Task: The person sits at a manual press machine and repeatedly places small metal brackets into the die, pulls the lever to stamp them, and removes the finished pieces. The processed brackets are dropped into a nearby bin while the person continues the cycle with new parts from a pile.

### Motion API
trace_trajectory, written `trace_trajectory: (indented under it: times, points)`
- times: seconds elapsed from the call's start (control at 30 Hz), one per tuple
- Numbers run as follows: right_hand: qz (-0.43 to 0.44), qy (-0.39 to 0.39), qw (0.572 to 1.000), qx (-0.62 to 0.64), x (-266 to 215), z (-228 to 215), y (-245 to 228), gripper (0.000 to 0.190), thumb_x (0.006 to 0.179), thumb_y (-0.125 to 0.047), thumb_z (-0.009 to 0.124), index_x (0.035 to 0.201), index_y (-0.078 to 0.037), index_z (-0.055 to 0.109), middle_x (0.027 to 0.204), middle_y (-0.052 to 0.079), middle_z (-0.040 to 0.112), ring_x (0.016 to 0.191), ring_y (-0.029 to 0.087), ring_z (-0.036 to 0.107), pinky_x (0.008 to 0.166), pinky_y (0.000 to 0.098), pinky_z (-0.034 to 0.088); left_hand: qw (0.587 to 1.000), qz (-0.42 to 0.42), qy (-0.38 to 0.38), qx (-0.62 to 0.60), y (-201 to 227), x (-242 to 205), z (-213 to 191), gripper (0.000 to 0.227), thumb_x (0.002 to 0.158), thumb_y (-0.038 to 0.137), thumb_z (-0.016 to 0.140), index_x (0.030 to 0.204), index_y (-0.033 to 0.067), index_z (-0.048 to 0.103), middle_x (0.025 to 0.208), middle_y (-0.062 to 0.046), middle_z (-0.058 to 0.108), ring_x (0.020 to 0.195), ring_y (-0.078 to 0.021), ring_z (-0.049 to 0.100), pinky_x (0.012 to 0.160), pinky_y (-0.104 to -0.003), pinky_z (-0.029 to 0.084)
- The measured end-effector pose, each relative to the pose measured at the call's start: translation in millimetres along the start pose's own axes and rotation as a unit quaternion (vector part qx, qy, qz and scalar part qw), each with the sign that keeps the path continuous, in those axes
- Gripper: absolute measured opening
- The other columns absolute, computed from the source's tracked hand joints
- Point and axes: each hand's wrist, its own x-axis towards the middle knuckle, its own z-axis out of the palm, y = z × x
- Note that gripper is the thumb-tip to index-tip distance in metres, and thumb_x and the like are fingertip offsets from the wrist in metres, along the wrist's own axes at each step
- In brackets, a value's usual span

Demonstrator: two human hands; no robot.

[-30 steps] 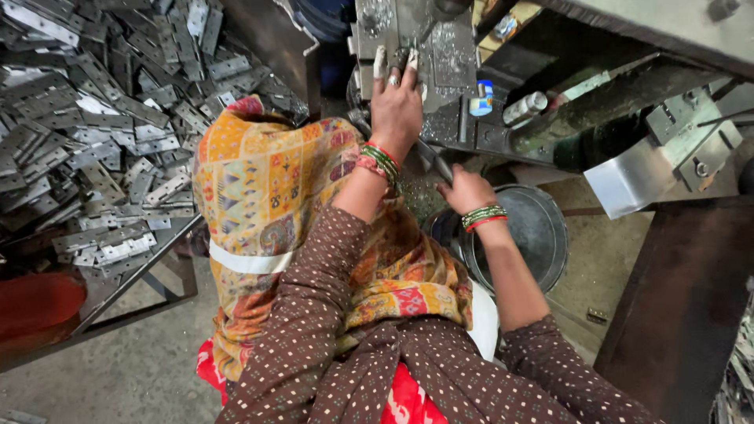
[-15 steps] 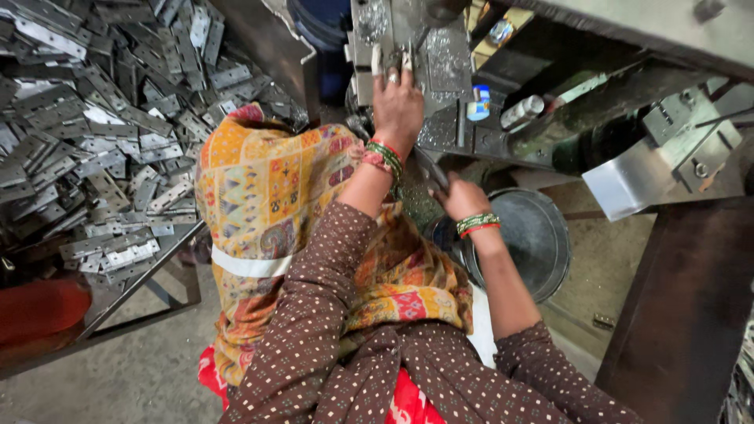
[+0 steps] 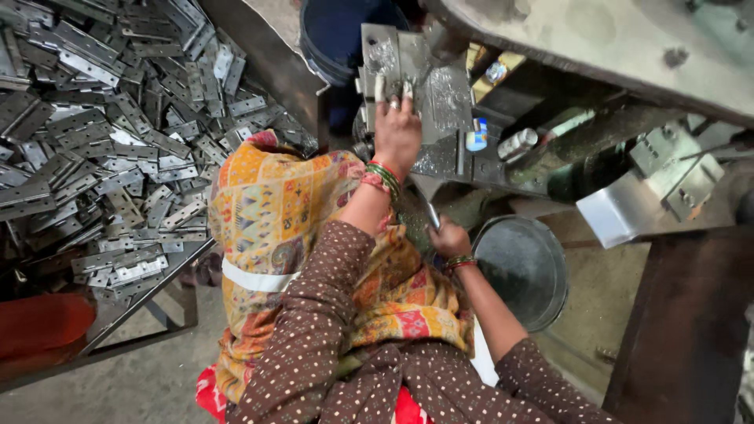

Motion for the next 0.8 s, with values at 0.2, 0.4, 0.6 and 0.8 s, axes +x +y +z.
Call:
trace_trajectory:
  times: [0.2,0.4,0.6,0.8]
  points:
    - [0.111,-0.147,0.982,-0.049,26,-88,-36,0.054,0.090,-0.055,0.065,0.110,-0.006,0.058,0.088,0.027,0.072,0.085,0.047,0.070,0.076,0.0568,0.054,0.997,0.041,-0.059,0.016,-2,-7,-31,0.027,0.086,0.018,0.056,0.092,0.0105,0.081,0.129,-0.015,0.065,0.114,-0.0278,0.064,0.115,-0.053,0.031]
    - [0.094,-0.174,0.973,-0.117,54,-133,-59,0.053,0.089,-0.055,0.066,0.109,-0.007,0.063,0.098,0.025,0.072,0.093,0.046,0.069,0.079,0.0572,0.054,0.988,0.071,-0.135,-0.003,0,-12,-42,0.028,0.094,0.018,0.055,0.099,0.0121,0.081,0.129,-0.016,0.065,0.107,-0.0283,0.068,0.118,-0.055,0.027]
    - [0.138,-0.200,0.962,-0.125,56,-124,-51,0.049,0.088,-0.053,0.067,0.110,-0.009,0.065,0.104,0.024,0.073,0.098,0.043,0.071,0.085,0.0539,0.055,0.988,0.093,-0.118,-0.024,-5,-14,-49,0.029,0.090,0.021,0.056,0.098,0.0129,0.082,0.136,-0.020,0.063,0.117,-0.0284,0.064,0.118,-0.054,0.025]
    - [0.145,-0.203,0.963,-0.100,62,-127,-54,0.051,0.088,-0.052,0.069,0.114,-0.008,0.061,0.102,0.024,0.073,0.097,0.044,0.070,0.085,0.0535,0.054,0.989,0.096,-0.096,-0.051,-11,-12,-54,0.030,0.093,0.021,0.055,0.099,0.0101,0.082,0.134,-0.020,0.064,0.125,-0.0321,0.060,0.120,-0.055,0.024]
